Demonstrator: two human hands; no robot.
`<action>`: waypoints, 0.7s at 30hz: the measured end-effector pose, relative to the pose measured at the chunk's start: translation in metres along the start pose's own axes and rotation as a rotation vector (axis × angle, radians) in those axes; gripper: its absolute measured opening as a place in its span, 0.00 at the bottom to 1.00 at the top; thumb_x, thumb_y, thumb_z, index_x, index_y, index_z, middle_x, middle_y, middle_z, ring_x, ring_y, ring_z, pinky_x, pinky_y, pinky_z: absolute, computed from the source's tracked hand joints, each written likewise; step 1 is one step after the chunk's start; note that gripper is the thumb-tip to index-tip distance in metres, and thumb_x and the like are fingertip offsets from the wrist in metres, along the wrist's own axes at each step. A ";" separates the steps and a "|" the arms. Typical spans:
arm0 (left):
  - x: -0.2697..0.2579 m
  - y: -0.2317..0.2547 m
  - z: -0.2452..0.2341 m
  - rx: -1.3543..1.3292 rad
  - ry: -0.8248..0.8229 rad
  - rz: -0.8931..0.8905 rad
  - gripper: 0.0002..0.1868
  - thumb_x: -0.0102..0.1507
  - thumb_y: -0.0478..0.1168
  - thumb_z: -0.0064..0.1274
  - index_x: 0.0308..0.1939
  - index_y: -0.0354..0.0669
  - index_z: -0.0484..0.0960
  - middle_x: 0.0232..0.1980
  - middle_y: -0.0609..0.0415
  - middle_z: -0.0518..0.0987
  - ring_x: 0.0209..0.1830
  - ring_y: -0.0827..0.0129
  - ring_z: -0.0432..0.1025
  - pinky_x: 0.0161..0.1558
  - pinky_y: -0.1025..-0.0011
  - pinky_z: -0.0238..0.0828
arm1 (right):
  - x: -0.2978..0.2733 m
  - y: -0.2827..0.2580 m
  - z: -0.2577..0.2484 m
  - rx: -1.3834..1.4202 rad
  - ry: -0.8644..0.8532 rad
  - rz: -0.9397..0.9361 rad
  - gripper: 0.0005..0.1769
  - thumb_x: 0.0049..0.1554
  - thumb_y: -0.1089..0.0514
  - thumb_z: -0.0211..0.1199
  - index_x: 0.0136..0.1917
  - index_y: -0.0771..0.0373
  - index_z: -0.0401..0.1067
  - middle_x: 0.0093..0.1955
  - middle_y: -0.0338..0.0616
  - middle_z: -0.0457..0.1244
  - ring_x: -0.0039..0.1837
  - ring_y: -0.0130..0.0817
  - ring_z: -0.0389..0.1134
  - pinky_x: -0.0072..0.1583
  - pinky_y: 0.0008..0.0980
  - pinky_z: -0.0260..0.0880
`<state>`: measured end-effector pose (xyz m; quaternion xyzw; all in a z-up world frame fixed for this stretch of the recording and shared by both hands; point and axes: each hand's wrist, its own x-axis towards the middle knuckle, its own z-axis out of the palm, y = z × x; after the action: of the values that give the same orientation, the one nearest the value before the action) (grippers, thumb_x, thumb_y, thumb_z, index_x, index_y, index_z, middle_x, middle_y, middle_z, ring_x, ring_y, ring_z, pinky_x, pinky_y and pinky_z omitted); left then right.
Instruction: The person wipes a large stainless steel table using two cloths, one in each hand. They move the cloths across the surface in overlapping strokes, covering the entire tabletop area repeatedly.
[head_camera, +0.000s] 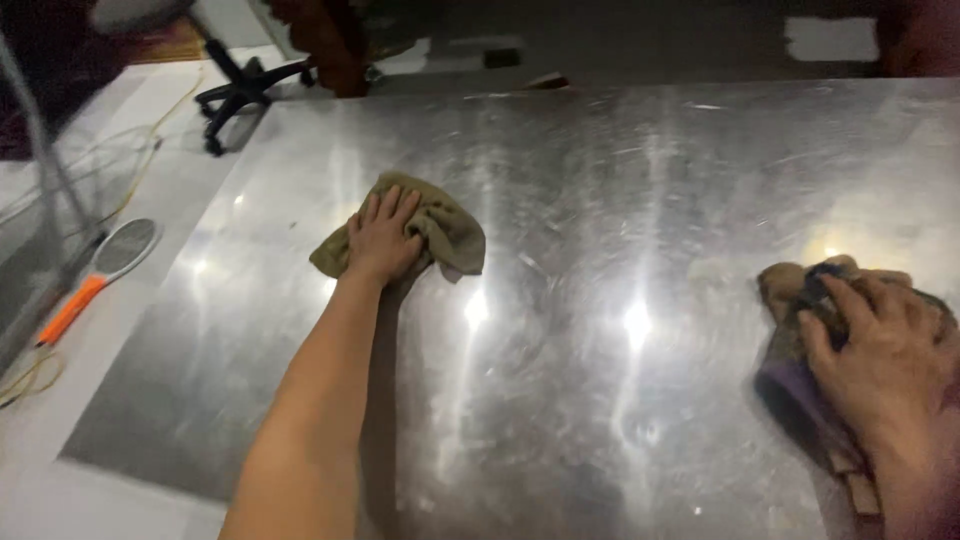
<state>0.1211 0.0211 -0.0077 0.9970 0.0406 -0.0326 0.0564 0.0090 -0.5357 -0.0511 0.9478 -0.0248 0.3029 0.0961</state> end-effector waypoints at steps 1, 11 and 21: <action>0.021 0.020 -0.005 -0.005 -0.001 0.020 0.36 0.62 0.54 0.37 0.74 0.70 0.43 0.78 0.64 0.36 0.77 0.56 0.29 0.67 0.44 0.33 | 0.001 -0.002 -0.004 -0.017 -0.001 0.012 0.28 0.58 0.36 0.54 0.69 0.39 0.73 0.68 0.36 0.67 0.68 0.43 0.65 0.67 0.47 0.59; 0.070 0.214 0.018 0.017 0.067 0.393 0.37 0.59 0.65 0.38 0.72 0.74 0.47 0.77 0.60 0.42 0.77 0.54 0.34 0.67 0.41 0.33 | 0.011 -0.009 -0.026 0.050 -0.055 0.040 0.27 0.55 0.36 0.53 0.66 0.39 0.72 0.66 0.38 0.65 0.66 0.45 0.65 0.63 0.50 0.57; -0.138 0.226 0.028 0.007 0.048 0.703 0.44 0.58 0.68 0.44 0.73 0.66 0.45 0.78 0.56 0.42 0.77 0.53 0.35 0.69 0.46 0.31 | 0.008 0.005 0.013 -0.045 0.066 -0.034 0.26 0.60 0.33 0.54 0.66 0.39 0.76 0.59 0.42 0.69 0.59 0.45 0.66 0.64 0.48 0.54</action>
<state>0.0016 -0.2167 -0.0006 0.9508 -0.3038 0.0121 0.0600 0.0222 -0.5431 -0.0561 0.9353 -0.0124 0.3316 0.1233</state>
